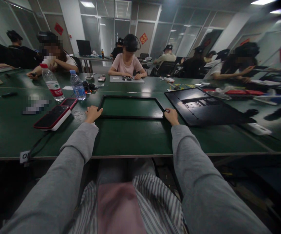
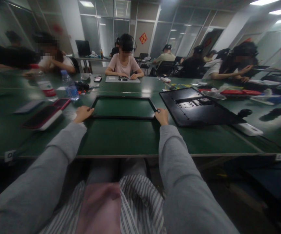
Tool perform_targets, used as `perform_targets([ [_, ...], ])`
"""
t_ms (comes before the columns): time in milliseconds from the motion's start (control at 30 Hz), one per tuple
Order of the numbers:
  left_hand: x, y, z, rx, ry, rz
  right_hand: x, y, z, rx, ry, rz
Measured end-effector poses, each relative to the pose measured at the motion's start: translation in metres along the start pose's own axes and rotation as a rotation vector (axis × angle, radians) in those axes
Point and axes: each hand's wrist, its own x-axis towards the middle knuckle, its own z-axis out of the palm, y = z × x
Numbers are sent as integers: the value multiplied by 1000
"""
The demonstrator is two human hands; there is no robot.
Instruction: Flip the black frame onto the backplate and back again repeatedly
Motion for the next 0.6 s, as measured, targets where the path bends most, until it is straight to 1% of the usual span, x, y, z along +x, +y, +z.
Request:
perform_targets([
  [100,4,0,6,-13,-4,-58,-1,0,0,27,6,16],
  [267,2,7,7,-54,-57,41,-3,-1,-1,0,-1,16],
  [467,-10,25,0,-40,-212,145,-2,0,-1,10,11,-9],
  [600,-13,28,-6,-1,-293,200,-1,2,-1,-29,-29,-9],
])
